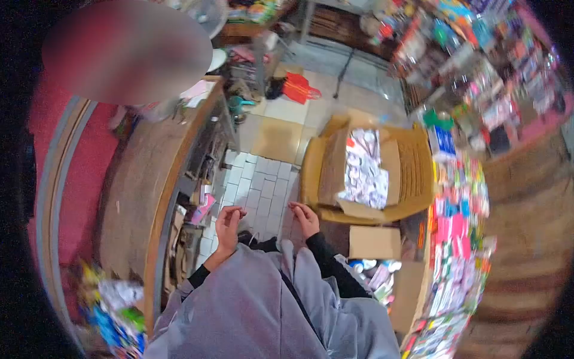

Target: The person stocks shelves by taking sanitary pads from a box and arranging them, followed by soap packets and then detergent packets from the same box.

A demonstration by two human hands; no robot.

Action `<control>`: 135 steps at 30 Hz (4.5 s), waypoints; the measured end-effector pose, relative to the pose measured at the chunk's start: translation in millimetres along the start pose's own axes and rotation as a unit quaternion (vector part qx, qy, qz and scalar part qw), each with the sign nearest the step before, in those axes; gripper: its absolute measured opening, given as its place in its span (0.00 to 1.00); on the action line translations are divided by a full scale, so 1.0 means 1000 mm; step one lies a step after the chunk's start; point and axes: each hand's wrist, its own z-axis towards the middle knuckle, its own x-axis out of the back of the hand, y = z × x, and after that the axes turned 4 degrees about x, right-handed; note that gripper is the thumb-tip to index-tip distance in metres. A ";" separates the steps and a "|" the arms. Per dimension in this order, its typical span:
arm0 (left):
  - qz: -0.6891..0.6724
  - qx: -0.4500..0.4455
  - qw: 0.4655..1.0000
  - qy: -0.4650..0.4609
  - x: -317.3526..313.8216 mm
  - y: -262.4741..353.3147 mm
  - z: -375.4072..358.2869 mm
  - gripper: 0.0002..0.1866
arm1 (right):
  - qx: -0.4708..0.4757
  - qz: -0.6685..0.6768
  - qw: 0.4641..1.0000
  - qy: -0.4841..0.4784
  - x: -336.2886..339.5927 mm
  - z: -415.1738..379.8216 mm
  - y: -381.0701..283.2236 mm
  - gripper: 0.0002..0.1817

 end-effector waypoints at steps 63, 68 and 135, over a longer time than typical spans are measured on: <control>0.093 0.529 0.776 -0.331 -0.334 -0.098 0.208 0.26 | -0.193 0.032 0.817 0.542 0.350 0.153 0.137 0.28; 0.045 0.527 0.817 -0.230 -0.300 -0.079 0.192 0.19 | -0.275 -0.064 0.787 0.549 0.365 0.174 0.138 0.27; -0.267 -0.166 0.579 0.752 0.339 0.074 -0.390 0.21 | 0.213 -0.065 0.671 -0.707 -0.697 -0.111 0.038 0.13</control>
